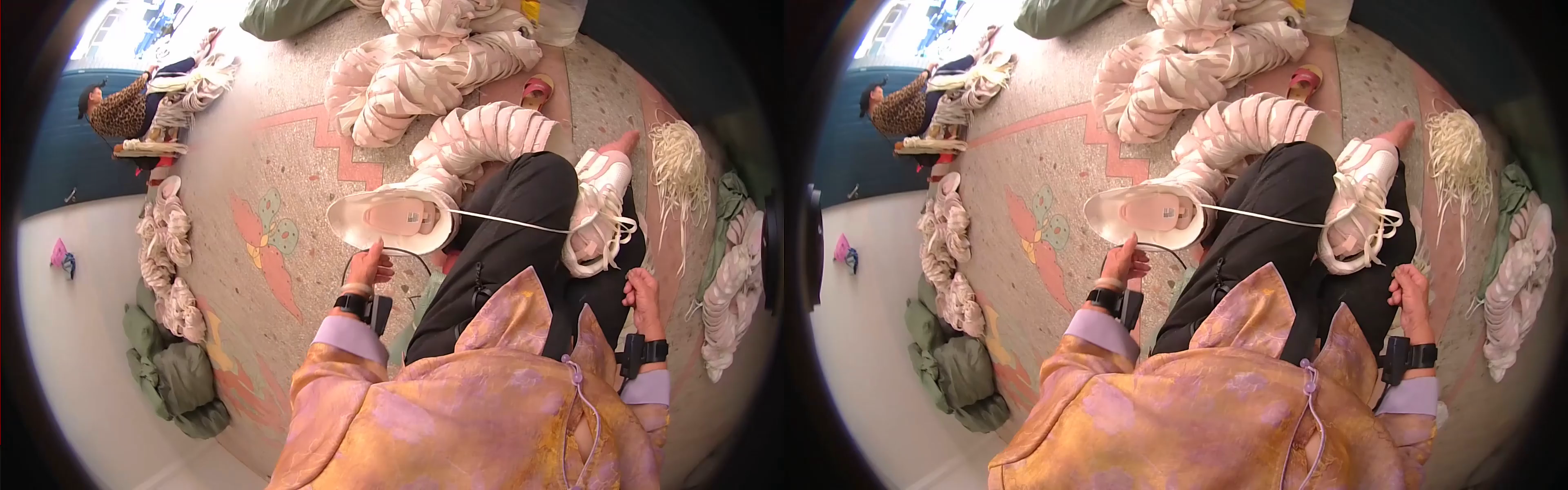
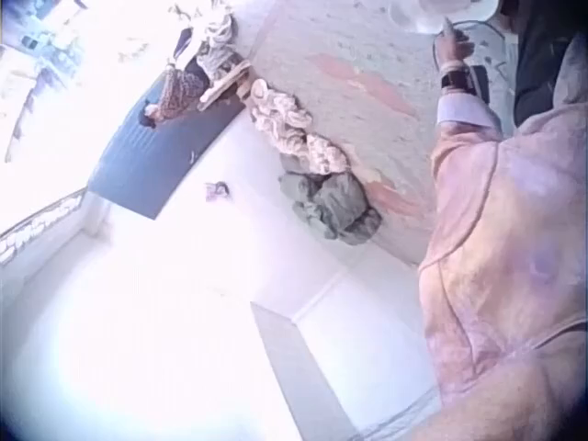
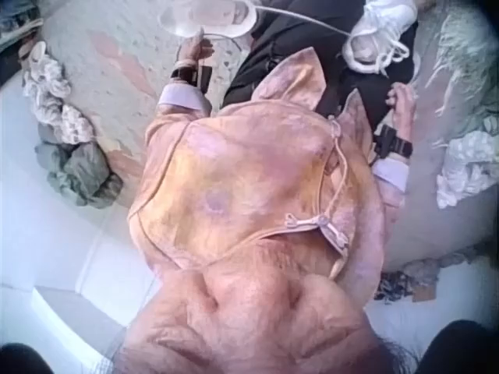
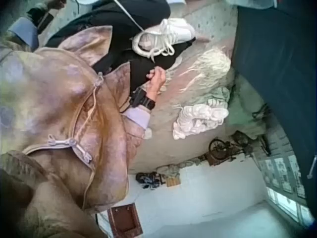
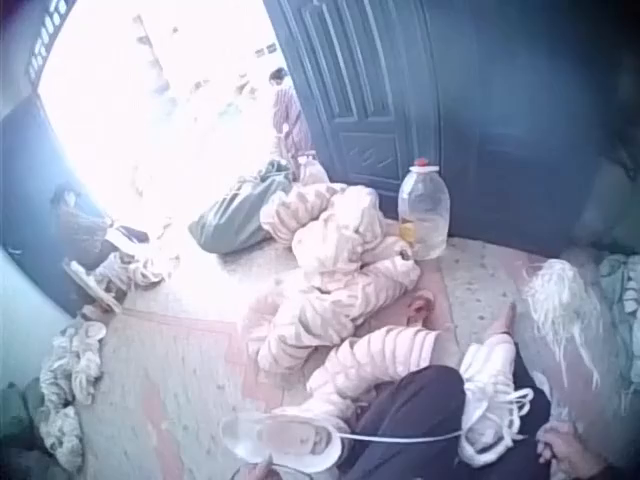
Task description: Lacing and tying a white shoe while sitting among shoe components.
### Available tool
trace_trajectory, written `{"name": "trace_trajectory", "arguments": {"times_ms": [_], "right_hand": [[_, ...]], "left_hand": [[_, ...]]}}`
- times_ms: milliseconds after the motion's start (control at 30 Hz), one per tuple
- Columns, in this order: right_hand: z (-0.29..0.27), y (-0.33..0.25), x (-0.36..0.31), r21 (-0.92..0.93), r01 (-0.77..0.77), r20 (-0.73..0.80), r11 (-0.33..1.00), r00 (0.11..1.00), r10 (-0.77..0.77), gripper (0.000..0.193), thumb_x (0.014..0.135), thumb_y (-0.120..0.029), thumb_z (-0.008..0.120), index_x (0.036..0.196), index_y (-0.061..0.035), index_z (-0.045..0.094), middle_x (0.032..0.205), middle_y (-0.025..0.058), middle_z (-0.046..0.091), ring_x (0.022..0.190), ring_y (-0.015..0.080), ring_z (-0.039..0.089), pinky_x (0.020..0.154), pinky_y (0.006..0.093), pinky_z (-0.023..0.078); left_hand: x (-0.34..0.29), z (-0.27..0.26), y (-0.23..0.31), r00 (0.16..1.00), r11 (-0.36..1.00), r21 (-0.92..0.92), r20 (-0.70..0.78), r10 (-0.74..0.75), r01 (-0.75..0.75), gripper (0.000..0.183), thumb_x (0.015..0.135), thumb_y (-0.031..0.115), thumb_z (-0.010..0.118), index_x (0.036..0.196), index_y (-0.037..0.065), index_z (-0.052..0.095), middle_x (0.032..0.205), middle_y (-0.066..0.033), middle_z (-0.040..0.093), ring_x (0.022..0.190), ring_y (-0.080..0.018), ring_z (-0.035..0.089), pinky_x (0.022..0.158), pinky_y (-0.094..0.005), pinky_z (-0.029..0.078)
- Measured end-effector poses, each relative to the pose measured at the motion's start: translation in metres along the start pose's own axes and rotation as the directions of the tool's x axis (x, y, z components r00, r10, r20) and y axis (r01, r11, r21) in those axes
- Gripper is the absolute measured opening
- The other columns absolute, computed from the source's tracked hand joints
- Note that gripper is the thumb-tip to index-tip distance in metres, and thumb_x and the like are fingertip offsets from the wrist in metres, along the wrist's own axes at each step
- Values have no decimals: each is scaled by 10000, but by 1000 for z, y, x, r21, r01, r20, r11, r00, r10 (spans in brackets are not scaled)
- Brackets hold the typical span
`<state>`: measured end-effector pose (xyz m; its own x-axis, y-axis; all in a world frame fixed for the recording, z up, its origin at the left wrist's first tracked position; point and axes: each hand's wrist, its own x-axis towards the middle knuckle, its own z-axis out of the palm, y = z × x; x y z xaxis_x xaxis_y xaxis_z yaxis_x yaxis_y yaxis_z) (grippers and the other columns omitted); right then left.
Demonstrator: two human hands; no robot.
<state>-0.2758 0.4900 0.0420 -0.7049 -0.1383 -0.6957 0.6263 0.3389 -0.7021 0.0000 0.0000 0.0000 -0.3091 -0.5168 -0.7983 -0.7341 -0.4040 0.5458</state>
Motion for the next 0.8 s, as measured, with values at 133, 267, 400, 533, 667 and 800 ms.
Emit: {"name": "trace_trajectory", "arguments": {"times_ms": [133,267,400,533,667,800], "right_hand": [[3,3,0,-69,-13,-35,997,999,11,132,876,-222,541,825,-101,532,550,-41,472,372,20,374,352,177,369],[11,7,6,-79,-6,-62,997,998,1,139,881,-231,539,827,-104,532,547,-43,465,369,17,363,343,173,352],[8,7,7,-65,-1,-69,998,998,-3,128,885,-224,537,836,-105,537,547,-44,463,366,17,355,340,174,344],[5,10,5,-63,-5,-59,998,998,1,126,886,-224,537,845,-106,540,549,-44,461,367,16,353,342,173,344],[4,14,1,-36,17,-73,999,997,-20,128,885,-228,539,848,-105,537,558,-46,457,371,15,348,349,169,344],[10,12,-1,-15,56,-62,998,996,-56,123,882,-225,540,843,-108,537,567,-50,454,387,10,353,359,165,343]], "left_hand": [[3,-4,-2,983,983,-25,19,-183,183,466,805,467,555,683,17,561,629,-128,617,505,-217,605,481,-314,499],[-9,-27,-6,953,968,-82,212,-216,238,401,833,396,544,683,25,566,642,-124,624,502,-200,592,483,-286,484],[-14,-54,-26,922,951,64,232,-310,303,428,877,405,494,636,58,559,626,-108,623,446,-175,555,439,-268,442],[-8,-49,-36,962,954,148,51,-269,259,433,851,413,510,611,55,559,558,-97,588,396,-161,519,383,-265,392],[-4,-17,-1,998,995,-80,22,-62,63,322,804,319,549,680,23,586,542,-101,578,450,-162,566,377,-256,422],[8,-10,5,993,977,-183,-25,-113,107,350,828,343,537,863,-1,586,610,-106,609,449,-161,575,367,-243,433]]}}
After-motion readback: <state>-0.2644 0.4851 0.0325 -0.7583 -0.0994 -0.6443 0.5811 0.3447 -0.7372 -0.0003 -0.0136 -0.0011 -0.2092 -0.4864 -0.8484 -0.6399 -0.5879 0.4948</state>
